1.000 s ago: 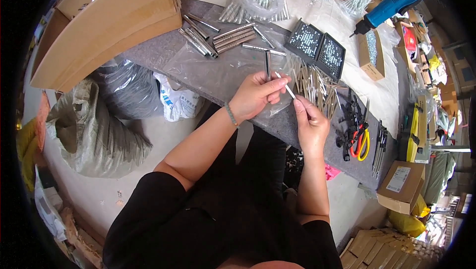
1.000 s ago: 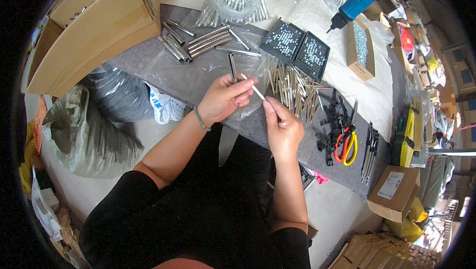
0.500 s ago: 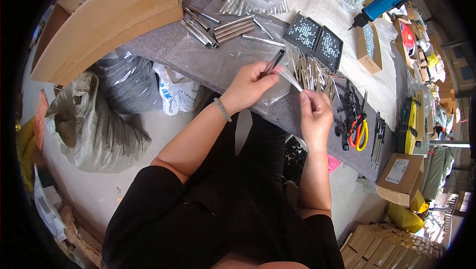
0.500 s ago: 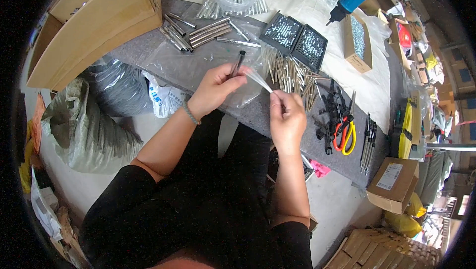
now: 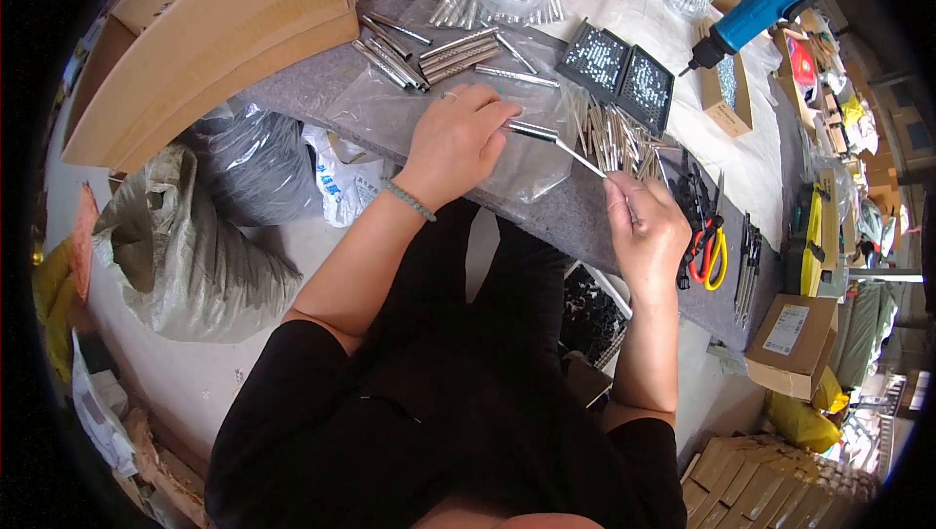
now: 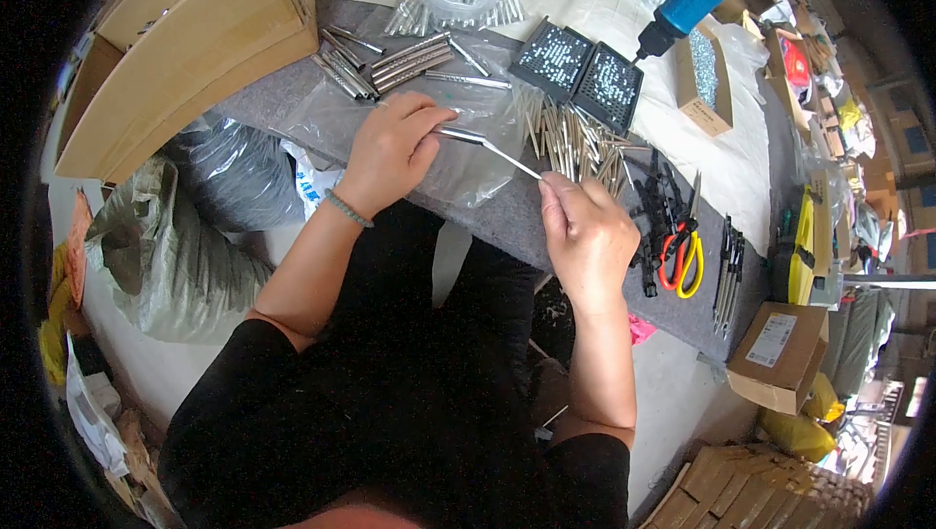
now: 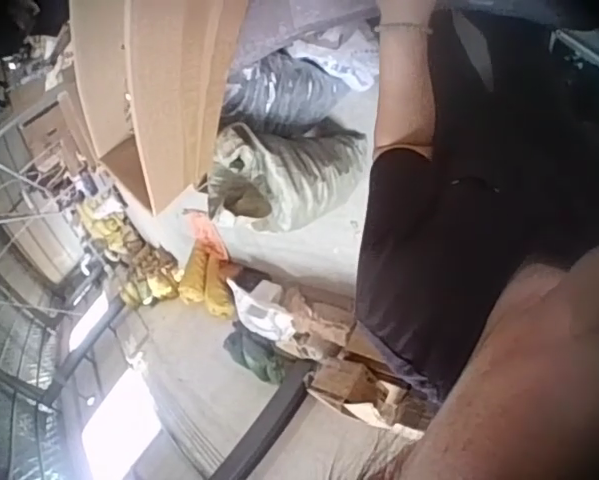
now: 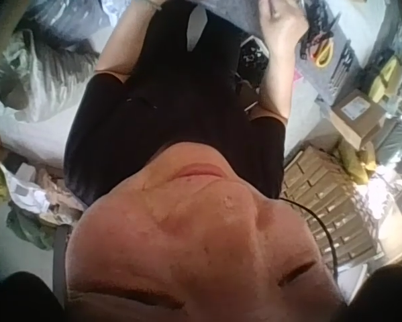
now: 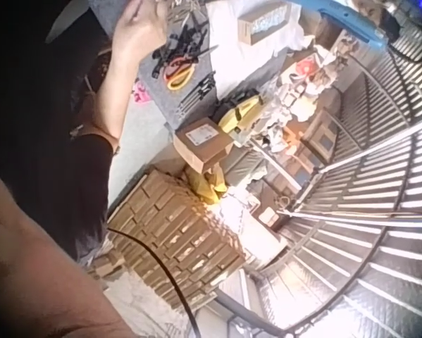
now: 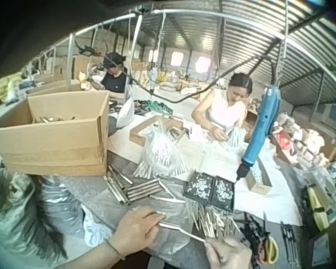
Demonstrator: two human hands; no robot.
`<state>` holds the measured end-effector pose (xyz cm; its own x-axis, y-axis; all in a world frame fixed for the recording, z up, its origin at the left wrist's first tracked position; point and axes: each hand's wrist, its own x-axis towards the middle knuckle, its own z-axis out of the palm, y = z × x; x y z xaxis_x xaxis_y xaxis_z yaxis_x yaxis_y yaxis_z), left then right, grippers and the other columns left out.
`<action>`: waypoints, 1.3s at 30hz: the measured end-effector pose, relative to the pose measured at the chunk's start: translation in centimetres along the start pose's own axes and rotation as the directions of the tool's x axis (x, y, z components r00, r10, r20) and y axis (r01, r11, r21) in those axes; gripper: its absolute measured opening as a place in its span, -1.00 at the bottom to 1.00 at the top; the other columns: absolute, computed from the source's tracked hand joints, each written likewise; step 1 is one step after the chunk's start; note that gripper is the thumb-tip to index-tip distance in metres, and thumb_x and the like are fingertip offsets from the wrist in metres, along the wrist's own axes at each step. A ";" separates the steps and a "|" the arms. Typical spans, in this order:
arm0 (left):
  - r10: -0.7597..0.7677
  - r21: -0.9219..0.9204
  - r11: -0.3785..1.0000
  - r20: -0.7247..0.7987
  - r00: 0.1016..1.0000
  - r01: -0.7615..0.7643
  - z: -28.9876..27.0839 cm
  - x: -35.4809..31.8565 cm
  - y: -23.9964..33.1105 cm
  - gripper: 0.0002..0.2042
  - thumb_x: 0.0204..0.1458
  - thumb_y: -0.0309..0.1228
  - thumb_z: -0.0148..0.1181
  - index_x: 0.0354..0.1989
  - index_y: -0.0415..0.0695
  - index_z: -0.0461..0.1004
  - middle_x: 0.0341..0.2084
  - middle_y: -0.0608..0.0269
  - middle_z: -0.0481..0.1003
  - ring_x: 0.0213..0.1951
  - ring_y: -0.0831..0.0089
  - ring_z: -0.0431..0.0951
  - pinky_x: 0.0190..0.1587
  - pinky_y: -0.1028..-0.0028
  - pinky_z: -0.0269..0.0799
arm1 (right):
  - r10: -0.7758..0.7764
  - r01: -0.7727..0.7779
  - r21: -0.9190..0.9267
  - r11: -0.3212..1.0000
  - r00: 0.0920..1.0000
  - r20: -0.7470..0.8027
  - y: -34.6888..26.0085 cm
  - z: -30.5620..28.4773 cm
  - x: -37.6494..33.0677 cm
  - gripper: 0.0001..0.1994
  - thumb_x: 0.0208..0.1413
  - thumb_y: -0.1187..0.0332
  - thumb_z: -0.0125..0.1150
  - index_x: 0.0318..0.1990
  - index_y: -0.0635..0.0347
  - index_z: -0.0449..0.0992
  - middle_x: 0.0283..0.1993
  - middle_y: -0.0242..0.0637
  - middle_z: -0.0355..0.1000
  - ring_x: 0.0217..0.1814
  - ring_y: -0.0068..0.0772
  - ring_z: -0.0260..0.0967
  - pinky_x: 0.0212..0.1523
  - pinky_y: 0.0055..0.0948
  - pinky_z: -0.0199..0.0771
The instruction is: Assembling small metal and plastic parts using an electric screwdriver.
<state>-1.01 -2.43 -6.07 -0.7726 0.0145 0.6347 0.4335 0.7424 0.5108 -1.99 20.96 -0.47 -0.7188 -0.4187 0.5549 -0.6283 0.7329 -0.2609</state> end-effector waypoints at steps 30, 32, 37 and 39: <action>-0.464 -0.857 -0.124 0.496 0.734 0.501 4.6 0.7 1.2 -0.78 0.16 -0.40 0.04 -0.09 -0.23 0.42 -0.22 0.10 0.52 -0.13 0.40 0.52 -0.10 0.42 0.47 | 0.198 -0.275 0.184 0.944 0.915 0.352 -0.1 5.4 0.4 -0.61 0.01 0.42 0.02 0.06 0.17 0.30 -0.13 0.00 0.39 -0.17 0.05 0.40 -0.14 -0.15 0.40; -0.451 -0.850 -0.131 0.509 0.733 0.510 5.5 0.3 1.3 -0.79 0.16 -0.40 0.04 -0.10 -0.22 0.42 -0.21 0.11 0.51 -0.12 0.40 0.52 -0.08 0.42 0.47 | 0.163 -0.252 0.250 0.935 0.931 0.327 -0.3 5.6 0.5 -0.52 -0.05 0.49 0.04 0.11 0.21 0.24 -0.07 0.04 0.35 -0.07 0.06 0.37 -0.08 -0.16 0.38; -0.470 -0.848 -0.154 0.514 0.717 0.507 6.6 0.2 1.8 -0.83 0.15 -0.41 0.06 -0.14 -0.19 0.43 -0.20 0.11 0.50 -0.10 0.39 0.50 -0.04 0.40 0.44 | 0.189 -0.283 0.391 0.876 0.947 0.260 1.5 6.0 -1.0 -0.45 -0.11 0.55 0.12 0.14 0.25 0.21 -0.02 0.02 0.32 0.01 0.01 0.32 0.01 -0.22 0.34; -0.470 -0.845 -0.192 0.525 0.709 0.499 6.6 0.3 1.5 -0.83 0.14 -0.41 0.06 -0.14 -0.20 0.42 -0.20 0.10 0.50 -0.10 0.38 0.50 -0.03 0.39 0.43 | 0.200 -0.254 0.323 0.912 0.961 0.192 2.7 5.2 -2.0 -0.40 -0.13 0.51 0.22 0.15 0.24 0.21 -0.04 -0.02 0.35 -0.01 -0.04 0.33 0.04 -0.26 0.32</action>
<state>-3.66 3.12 -8.92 -0.9954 0.0131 -0.0949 -0.0767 -0.7016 0.7084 -3.78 21.04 -6.42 -0.8733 -0.3589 0.3294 -0.4863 0.6016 -0.6338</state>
